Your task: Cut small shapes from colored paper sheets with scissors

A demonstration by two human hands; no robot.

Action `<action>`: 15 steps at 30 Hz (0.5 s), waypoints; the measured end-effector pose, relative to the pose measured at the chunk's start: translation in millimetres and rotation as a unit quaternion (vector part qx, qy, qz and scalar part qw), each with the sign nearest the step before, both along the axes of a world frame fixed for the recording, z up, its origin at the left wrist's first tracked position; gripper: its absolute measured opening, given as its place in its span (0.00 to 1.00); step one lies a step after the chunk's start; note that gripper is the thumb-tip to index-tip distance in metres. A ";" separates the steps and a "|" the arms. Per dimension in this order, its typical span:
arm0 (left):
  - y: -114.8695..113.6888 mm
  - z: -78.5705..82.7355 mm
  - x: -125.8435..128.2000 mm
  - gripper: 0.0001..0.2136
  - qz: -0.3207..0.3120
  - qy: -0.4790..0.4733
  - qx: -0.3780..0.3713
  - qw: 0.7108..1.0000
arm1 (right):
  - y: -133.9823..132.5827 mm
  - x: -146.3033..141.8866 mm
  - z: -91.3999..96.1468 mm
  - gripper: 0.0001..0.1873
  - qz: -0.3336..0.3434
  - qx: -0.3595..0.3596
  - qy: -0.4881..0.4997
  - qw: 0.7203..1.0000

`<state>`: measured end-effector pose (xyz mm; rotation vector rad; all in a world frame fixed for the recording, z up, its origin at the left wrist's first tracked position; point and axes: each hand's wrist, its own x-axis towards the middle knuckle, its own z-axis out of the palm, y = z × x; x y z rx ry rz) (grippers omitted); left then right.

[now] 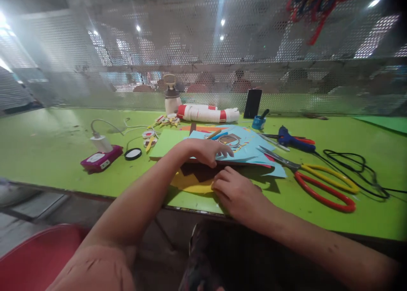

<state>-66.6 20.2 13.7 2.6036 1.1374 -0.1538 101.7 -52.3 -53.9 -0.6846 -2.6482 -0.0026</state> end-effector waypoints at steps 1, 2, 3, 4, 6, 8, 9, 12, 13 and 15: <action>-0.2 1.5 -0.2 0.32 0.009 0.008 -0.001 1.000 | 3.4 4.2 0.2 0.10 0.021 -0.012 0.015 1.000; -1.1 3.1 -0.3 0.32 0.017 0.014 0.000 1.000 | 6.3 7.9 0.5 0.10 0.037 -0.023 0.032 0.999; -2.8 4.6 -0.5 0.31 0.023 0.019 0.002 1.000 | 8.7 10.9 0.6 0.11 0.049 -0.031 0.048 0.997; -5.4 6.0 -1.2 0.30 0.027 0.026 0.006 0.999 | 10.2 13.1 0.3 0.11 0.055 -0.037 0.062 0.996; -12.9 7.6 -4.8 0.26 0.033 0.043 0.014 0.998 | 10.8 15.8 -1.6 0.11 0.057 -0.044 0.084 0.994; -22.6 7.1 -12.1 0.24 0.042 0.066 0.014 0.997 | 8.8 17.0 -4.7 0.11 0.054 -0.039 0.097 0.993; -27.7 5.9 -16.9 0.25 0.052 0.073 0.012 0.996 | 7.3 17.3 -6.4 0.11 0.054 -0.031 0.100 0.993; -41.9 -0.1 -31.9 0.32 0.091 0.077 0.008 0.993 | 2.8 18.2 -10.5 0.11 0.042 0.011 0.097 0.994; -45.6 -2.4 -36.0 0.33 0.092 0.073 0.008 0.993 | 1.7 18.6 -11.3 0.12 0.033 0.026 0.093 0.995; -51.4 -6.4 -41.3 0.32 0.091 0.061 0.013 0.994 | 0.3 19.2 -12.0 0.12 0.018 0.049 0.083 0.995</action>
